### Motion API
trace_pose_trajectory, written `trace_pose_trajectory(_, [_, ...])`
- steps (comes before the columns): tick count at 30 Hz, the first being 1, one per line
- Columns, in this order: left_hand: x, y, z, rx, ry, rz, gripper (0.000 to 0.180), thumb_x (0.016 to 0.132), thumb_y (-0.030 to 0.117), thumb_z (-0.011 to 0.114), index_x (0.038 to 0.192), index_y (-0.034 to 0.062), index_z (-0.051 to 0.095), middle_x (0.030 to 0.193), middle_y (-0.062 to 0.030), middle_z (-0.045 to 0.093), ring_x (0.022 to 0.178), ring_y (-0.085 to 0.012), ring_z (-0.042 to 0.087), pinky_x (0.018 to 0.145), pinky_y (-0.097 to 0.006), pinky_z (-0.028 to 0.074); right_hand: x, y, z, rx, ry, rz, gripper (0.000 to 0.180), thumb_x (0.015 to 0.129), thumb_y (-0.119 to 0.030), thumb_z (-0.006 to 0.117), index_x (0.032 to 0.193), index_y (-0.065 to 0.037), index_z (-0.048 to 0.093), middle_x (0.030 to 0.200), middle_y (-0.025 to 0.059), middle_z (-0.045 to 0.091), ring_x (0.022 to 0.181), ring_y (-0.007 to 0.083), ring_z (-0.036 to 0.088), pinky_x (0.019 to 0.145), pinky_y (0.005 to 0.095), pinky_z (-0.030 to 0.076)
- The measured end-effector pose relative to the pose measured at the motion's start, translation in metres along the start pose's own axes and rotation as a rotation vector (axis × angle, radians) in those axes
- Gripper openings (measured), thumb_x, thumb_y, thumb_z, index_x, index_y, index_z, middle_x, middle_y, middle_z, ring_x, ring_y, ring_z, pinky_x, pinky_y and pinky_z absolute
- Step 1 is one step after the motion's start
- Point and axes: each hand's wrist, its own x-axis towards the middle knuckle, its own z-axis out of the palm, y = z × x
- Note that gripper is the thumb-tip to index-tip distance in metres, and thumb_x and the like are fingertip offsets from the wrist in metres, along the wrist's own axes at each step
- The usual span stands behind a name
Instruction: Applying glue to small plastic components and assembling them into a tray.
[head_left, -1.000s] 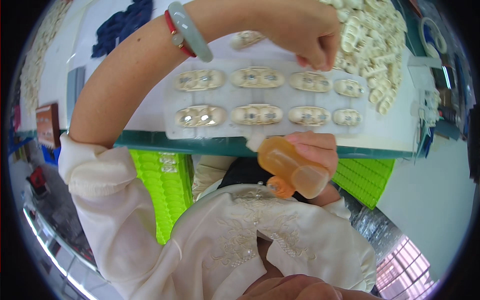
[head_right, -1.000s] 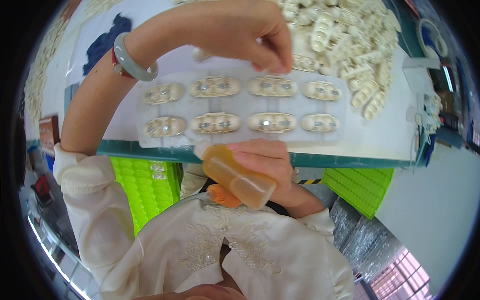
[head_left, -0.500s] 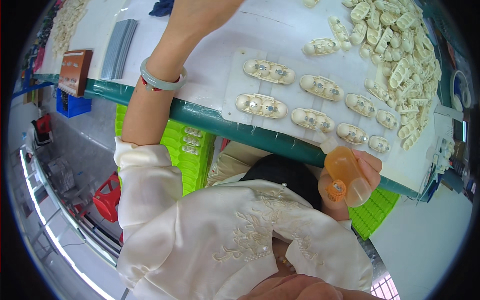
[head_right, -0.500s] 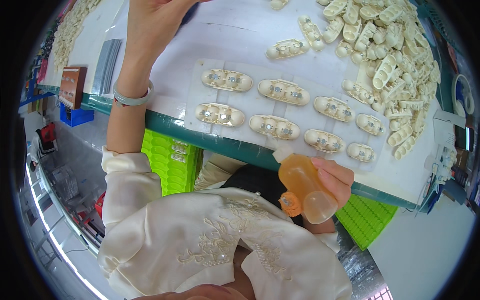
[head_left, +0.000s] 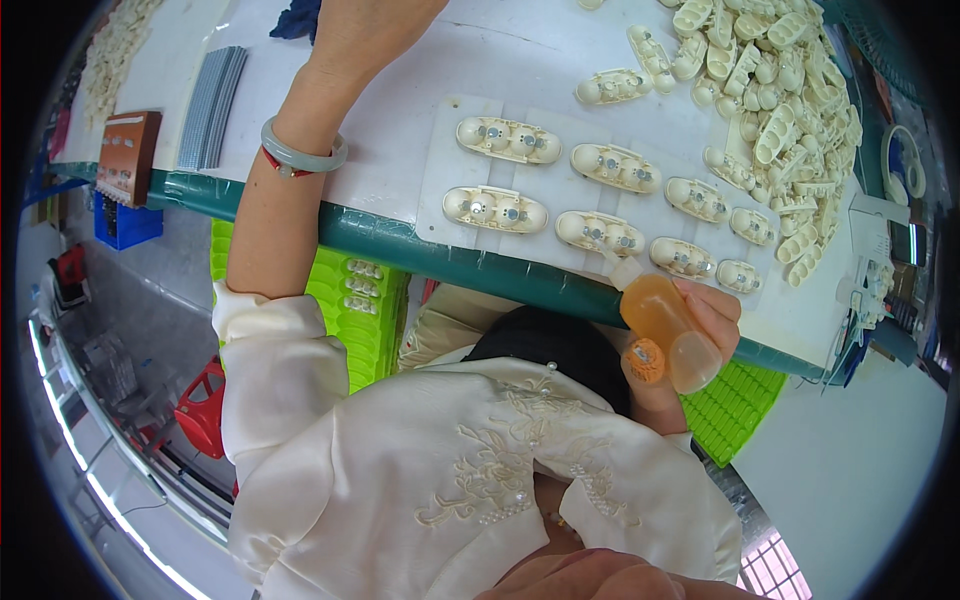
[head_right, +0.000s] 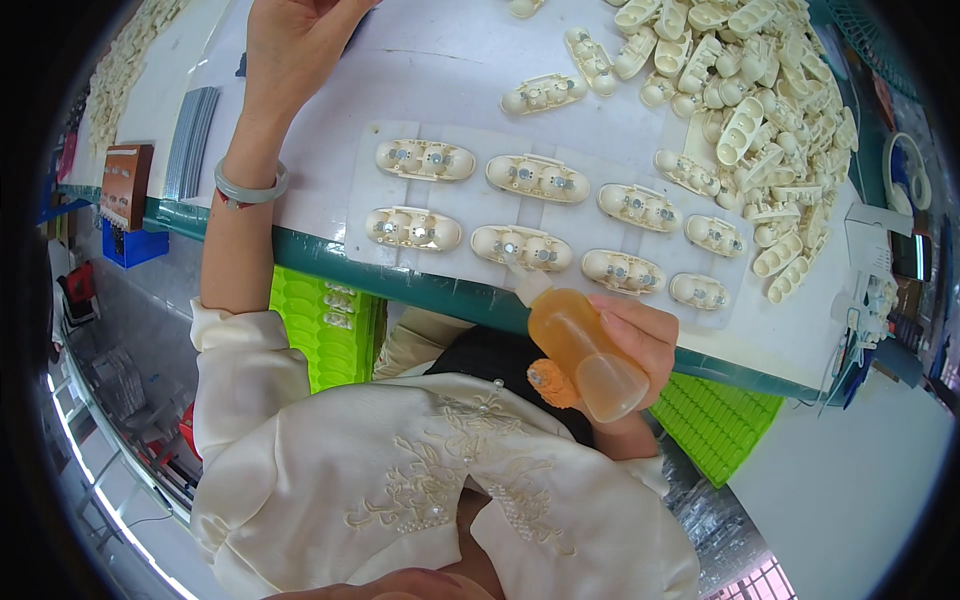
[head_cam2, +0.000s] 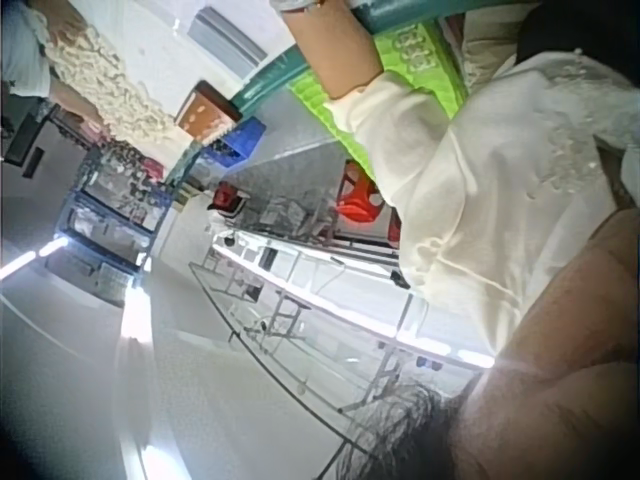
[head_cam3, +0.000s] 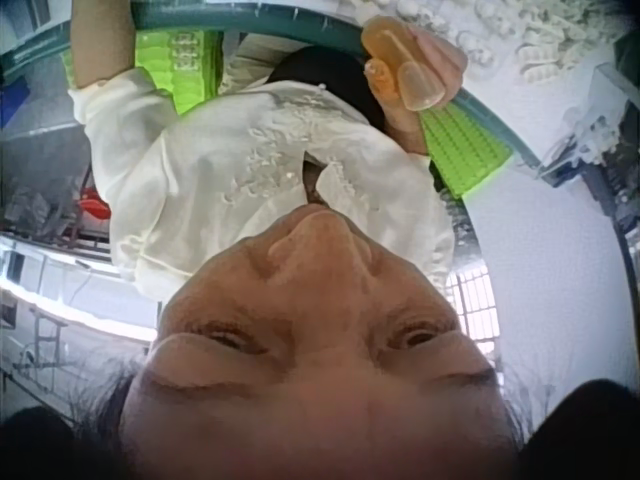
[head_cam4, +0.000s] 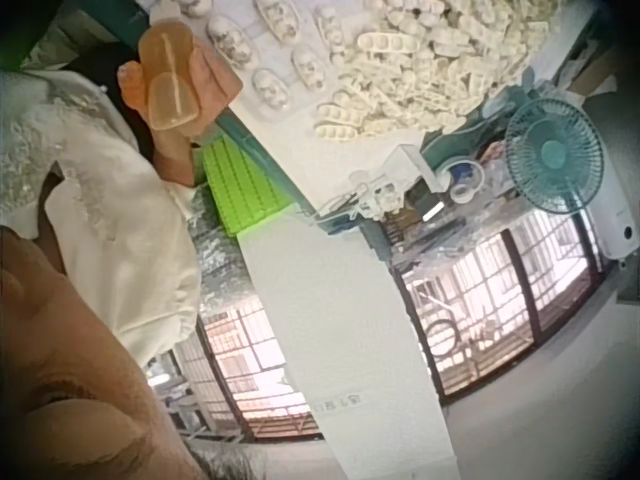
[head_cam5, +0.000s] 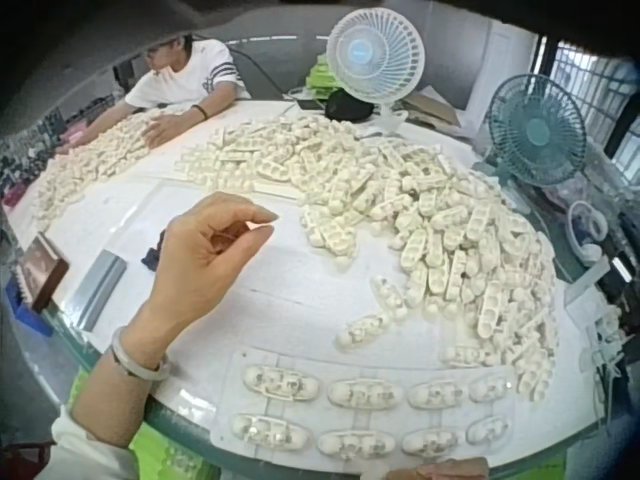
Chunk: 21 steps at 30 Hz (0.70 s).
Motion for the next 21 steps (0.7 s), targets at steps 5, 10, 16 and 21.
trace_pose_trajectory(5, [0.000, 0.000, -0.001, 0.063, -0.027, -0.006, 0.010, 0.080, 0.001, 0.062, 0.090, -0.0019, 0.064, 0.088, -0.0063, 0.059, 0.071, -0.0086, 0.057, 0.060, -0.019, 0.047, 0.000, -0.001, -0.002, -0.016, -0.071, 0.063, 0.047, 0.070, -0.024, 0.077, 0.102, -0.001, 0.053, 0.098, 0.0175, 0.058, 0.087, 0.0220, 0.057, 0.072, 0.0277, 0.049])
trace_pose_trajectory(10, [0.001, -0.004, 0.002, 0.065, -0.012, 0.006, 0.010, 0.080, 0.001, 0.062, 0.089, -0.0017, 0.064, 0.087, -0.0062, 0.059, 0.070, -0.0082, 0.057, 0.059, -0.019, 0.046, -0.001, -0.001, -0.003, 0.016, -0.029, 0.096, 0.046, 0.070, -0.024, 0.077, 0.101, -0.001, 0.052, 0.099, 0.0177, 0.057, 0.087, 0.0219, 0.057, 0.072, 0.0281, 0.049])
trace_pose_trajectory(16, [-0.001, -0.004, 0.001, 0.104, -0.020, 0.010, 0.009, 0.080, 0.000, 0.062, 0.089, -0.0022, 0.064, 0.087, -0.0061, 0.060, 0.069, -0.0080, 0.057, 0.058, -0.018, 0.046, -0.002, -0.003, -0.008, -0.076, -0.050, 0.103, 0.047, 0.074, -0.025, 0.074, 0.102, -0.003, 0.044, 0.097, 0.0146, 0.052, 0.086, 0.0197, 0.054, 0.072, 0.0262, 0.047])
trace_pose_trajectory(21, [-0.001, -0.013, 0.006, 0.065, 0.001, 0.031, 0.009, 0.080, -0.001, 0.062, 0.089, -0.0028, 0.063, 0.086, -0.0065, 0.060, 0.070, -0.0084, 0.057, 0.059, -0.019, 0.047, 0.000, -0.001, -0.013, -0.014, -0.129, 0.080, 0.047, 0.074, -0.028, 0.074, 0.102, -0.003, 0.045, 0.098, 0.0148, 0.052, 0.087, 0.0200, 0.054, 0.072, 0.0264, 0.047])
